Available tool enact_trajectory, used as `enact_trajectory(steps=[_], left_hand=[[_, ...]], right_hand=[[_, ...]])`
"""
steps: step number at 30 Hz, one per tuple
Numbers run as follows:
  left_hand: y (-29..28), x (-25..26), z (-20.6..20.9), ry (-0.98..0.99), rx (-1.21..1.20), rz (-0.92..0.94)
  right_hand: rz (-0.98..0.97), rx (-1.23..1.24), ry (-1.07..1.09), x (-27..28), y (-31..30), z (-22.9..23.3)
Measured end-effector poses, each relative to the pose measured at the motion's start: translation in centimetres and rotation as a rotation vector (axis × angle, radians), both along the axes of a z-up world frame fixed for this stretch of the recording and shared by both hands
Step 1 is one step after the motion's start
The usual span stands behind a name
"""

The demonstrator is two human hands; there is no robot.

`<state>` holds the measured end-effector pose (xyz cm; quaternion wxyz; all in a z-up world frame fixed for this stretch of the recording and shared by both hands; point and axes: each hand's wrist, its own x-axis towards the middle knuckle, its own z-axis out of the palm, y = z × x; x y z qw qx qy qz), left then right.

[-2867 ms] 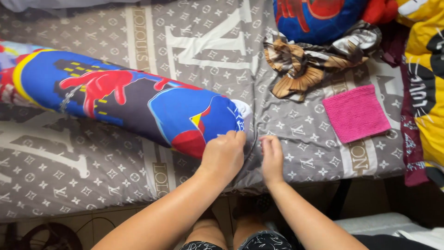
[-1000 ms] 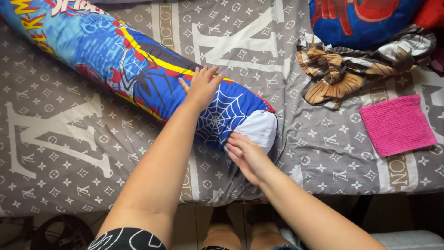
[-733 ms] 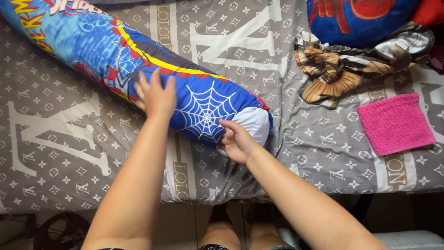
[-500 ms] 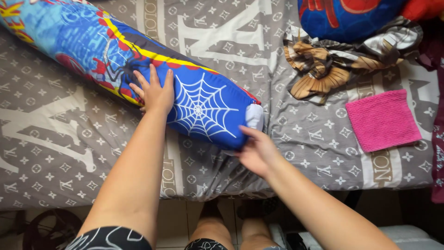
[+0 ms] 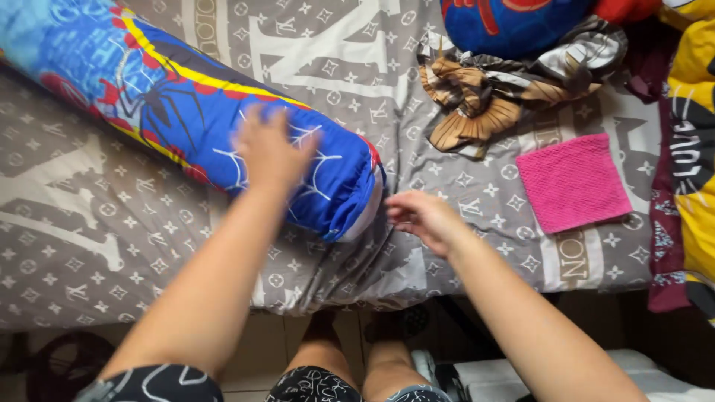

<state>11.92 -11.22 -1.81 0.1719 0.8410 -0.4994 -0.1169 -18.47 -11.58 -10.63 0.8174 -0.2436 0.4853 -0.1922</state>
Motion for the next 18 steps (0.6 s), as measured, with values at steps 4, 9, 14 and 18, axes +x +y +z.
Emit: enact_trajectory(steps=[4,9,14,18], left_hand=[[3.3,-9.0,5.0,-0.027,-0.071,-0.323],[4.8,-9.6,0.5,-0.144,0.111,-0.448],[4.8,-11.0,0.7,-0.114,-0.024,-0.621],[4.8,-11.5,3.8,-0.024,-0.171,-0.787]], right_hand=[[0.183,-0.673,0.286,3.2,3.7,0.2],[0.408,-1.434,0.507,4.0,6.4,2.9],[0.418,-1.515,0.411,6.3,6.6,-3.5],[0.361,-1.382,0.43,8.2,4.7,-7.6]])
